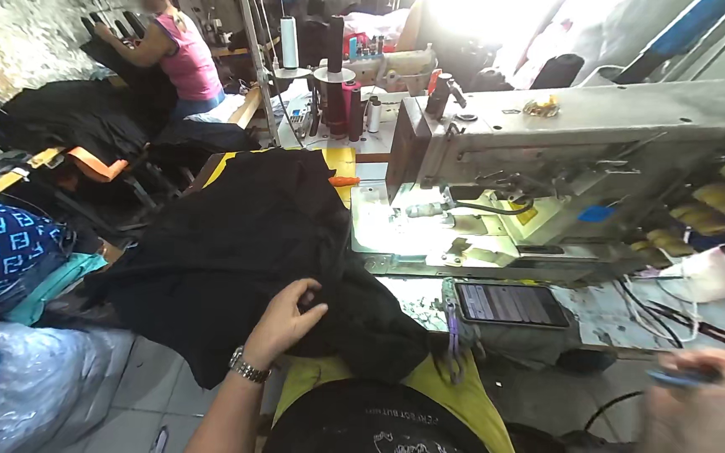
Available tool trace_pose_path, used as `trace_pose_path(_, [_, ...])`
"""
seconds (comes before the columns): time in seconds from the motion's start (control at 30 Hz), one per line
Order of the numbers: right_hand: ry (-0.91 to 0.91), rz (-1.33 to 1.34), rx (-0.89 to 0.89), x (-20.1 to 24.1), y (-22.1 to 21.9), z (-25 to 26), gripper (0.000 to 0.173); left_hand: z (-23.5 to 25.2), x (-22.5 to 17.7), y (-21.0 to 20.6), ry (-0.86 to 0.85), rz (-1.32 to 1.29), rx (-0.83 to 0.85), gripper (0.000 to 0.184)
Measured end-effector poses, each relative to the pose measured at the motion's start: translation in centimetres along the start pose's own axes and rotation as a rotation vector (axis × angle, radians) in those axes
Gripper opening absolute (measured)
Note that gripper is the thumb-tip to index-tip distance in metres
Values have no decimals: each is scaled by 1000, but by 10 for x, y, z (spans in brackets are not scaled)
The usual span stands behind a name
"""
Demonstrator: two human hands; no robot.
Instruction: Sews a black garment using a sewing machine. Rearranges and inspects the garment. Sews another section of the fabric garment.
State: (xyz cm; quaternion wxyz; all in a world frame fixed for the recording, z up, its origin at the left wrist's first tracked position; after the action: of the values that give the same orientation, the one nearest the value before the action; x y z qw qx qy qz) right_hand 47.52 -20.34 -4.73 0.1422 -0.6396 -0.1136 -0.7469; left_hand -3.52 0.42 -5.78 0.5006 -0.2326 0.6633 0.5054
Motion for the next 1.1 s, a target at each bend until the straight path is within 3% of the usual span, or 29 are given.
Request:
trace_pose_path(0.07, [92,-141,330,12,-86,-49,21,12,-12,1,-13,49,-68,50])
trace_pose_path(0.2, [470,-301,951,52,-225,-171,34,24,-25,-6,-75,-59,-121,34])
trace_pose_path(0.3, [444,-423,1281,38,-280,-235,56,17,-29,-1,-92,-384,-104,33])
trace_pose_path(0.4, [503,-397,1488,29,-291,-258,28,6,-24,17,-84,-579,-136,38])
trace_pose_path(0.47, [468,-155,1481,33,-276,-240,26,-1,-11,28,-60,-603,-173,40])
trace_pose_path(0.5, [355,-35,1440,32,-265,-223,23,-4,-3,31,-45,-607,-189,41])
trace_pose_path(0.57, [80,115,1255,26,-231,-174,15,-6,9,34,-25,-618,-203,41])
trace_pose_path(0.63, [-69,173,1021,18,-182,-112,7,-7,18,33,-6,-620,-202,39])
trace_pose_path(0.7, [-96,226,856,6,-127,-54,10,-5,25,32,-5,-566,-190,32])
trace_pose_path(0.77, [-54,231,793,-1,-84,-19,17,2,26,36,-28,-339,-202,27])
trace_pose_path(0.9, [-52,105,912,3,-67,-40,17,27,-9,38,-86,114,-303,45])
trace_pose_path(1.0, [4,132,1011,16,-82,-63,15,61,-33,24,-110,154,-211,55])
trace_pose_path(1.1, [29,290,957,27,-76,-46,14,91,-34,17,-63,59,-35,63])
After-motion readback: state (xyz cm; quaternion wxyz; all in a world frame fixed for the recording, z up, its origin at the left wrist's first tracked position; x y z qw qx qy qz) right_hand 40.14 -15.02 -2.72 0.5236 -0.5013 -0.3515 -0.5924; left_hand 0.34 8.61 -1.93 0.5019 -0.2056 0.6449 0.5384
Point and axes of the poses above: each hand's wrist, its own z-axis towards the middle knuckle, its own y-axis out of the back of the hand, x = y × z, the point moved 9 cm from there along z, towards the middle knuckle, and after that the axes turned 14 degrees about -z, right-handed, at the moved point
